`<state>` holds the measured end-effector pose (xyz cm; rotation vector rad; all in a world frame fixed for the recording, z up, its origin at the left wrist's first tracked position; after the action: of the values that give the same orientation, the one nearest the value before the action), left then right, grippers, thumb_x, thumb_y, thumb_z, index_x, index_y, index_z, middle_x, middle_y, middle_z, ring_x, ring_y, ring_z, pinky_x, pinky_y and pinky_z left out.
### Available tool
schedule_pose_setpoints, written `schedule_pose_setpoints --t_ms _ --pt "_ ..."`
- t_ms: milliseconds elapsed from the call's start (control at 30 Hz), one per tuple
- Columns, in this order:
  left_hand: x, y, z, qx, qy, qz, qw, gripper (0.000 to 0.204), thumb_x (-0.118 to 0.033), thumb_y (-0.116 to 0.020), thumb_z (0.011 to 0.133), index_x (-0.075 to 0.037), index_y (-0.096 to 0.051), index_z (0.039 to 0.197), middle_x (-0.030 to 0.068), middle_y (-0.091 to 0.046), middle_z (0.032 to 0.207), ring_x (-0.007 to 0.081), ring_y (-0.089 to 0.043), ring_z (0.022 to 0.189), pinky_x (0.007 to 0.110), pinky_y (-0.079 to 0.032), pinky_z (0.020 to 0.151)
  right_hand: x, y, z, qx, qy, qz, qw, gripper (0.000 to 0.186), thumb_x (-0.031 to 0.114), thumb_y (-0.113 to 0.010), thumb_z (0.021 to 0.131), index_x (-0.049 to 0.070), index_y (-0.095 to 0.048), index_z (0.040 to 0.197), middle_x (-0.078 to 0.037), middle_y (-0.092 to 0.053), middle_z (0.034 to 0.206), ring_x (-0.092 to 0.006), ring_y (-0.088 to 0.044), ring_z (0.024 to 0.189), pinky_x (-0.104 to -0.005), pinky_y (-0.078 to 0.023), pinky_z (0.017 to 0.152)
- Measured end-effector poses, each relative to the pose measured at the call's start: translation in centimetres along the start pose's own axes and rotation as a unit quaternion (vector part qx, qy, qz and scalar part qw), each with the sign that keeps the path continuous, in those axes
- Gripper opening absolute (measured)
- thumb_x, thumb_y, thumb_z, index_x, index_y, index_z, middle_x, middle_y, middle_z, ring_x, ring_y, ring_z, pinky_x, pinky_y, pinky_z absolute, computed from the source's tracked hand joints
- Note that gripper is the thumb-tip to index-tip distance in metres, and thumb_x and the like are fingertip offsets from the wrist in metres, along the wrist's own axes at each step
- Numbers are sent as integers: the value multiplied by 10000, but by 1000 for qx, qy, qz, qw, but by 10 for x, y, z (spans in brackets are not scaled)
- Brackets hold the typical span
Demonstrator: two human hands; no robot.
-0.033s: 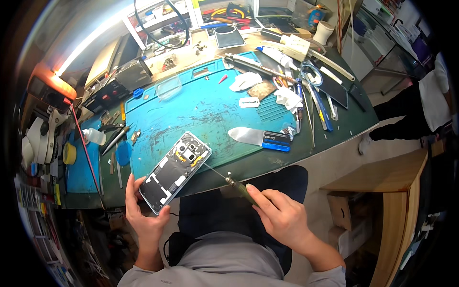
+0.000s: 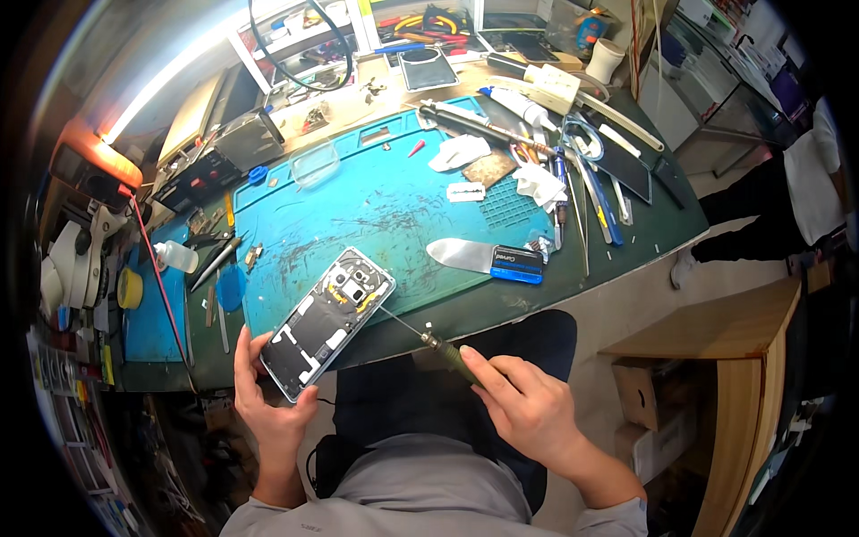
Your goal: The person cleans a circular camera module with a cloth and tool, then aligns and presses it into the back housing of a white smartphone. The person uses a screwdriver to secure the module and wipes the surface before final assembly.
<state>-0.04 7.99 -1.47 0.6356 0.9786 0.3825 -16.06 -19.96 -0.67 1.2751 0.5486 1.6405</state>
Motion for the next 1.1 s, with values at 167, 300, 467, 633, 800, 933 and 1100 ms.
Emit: schedule_pose_setpoints --t_ms 167,300,467,633,800,933,1100 --pt "1 0 0 -5 -6 9 1000 1138 -469 -950 715 70 -422 1566 146 -682 1285 234 -637 987 352 -529 838 1 0 1 3 -2 -1 1000 655 52 -858 789 163 -707 1417 -26 -665 998 -202 -682 770 -334 -554 621" --pt "1 -1 0 -5 3 0 1000 1150 -495 -947 720 79 -417 1564 145 -682 1275 232 -633 975 351 -529 825 4 2 3 9 3 -13 1000 651 49 -855 794 167 -709 1418 -22 -665 999 -190 -678 765 -325 -551 616" --pt "3 -2 -1 -8 -2 1 1000 1159 -501 -950 716 79 -415 1565 146 -682 1271 233 -632 973 351 -526 823 6 5 4 19 8 -21 1000 644 48 -850 802 169 -710 1419 -21 -665 993 -185 -668 748 -319 -549 606" --pt "2 -1 0 -9 -2 5 1000 1147 -494 -930 726 70 -411 1580 149 -692 1238 221 -648 997 340 -512 854 7 3 3 19 12 -24 999 619 57 -845 813 173 -721 1408 -18 -660 983 -177 -662 741 -314 -542 595" --pt "2 -1 0 -9 -5 9 1000 1142 -483 -920 731 63 -404 1592 151 -696 1225 216 -656 1009 336 -510 865 9 2 2 16 14 -30 999 602 61 -844 815 176 -729 1395 -15 -660 982 -168 -655 733 -304 -537 584" --pt "2 -1 -1 -10 -6 5 1000 1143 -443 -928 717 59 -399 1597 153 -689 1248 216 -655 1017 336 -513 869 11 2 2 31 18 -30 999 605 52 -839 808 172 -730 1390 -13 -664 979 -169 -651 728 -307 -537 586" --pt "3 -2 -1 -7 -8 0 1000 1145 -416 -932 708 57 -395 1601 154 -683 1267 216 -654 1014 336 -516 873 11 7 5 11 9 -26 1000 633 33 -836 789 166 -723 1398 -14 -672 980 -178 -653 731 -312 -541 602"
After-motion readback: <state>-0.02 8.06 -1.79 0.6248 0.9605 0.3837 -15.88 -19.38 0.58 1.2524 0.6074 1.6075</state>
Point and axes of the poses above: each hand's wrist, its own z-axis towards the middle knuckle, its own y-axis out of the back of the hand, x = y × z, the point moved 6 cm from there along z, towards the middle knuckle
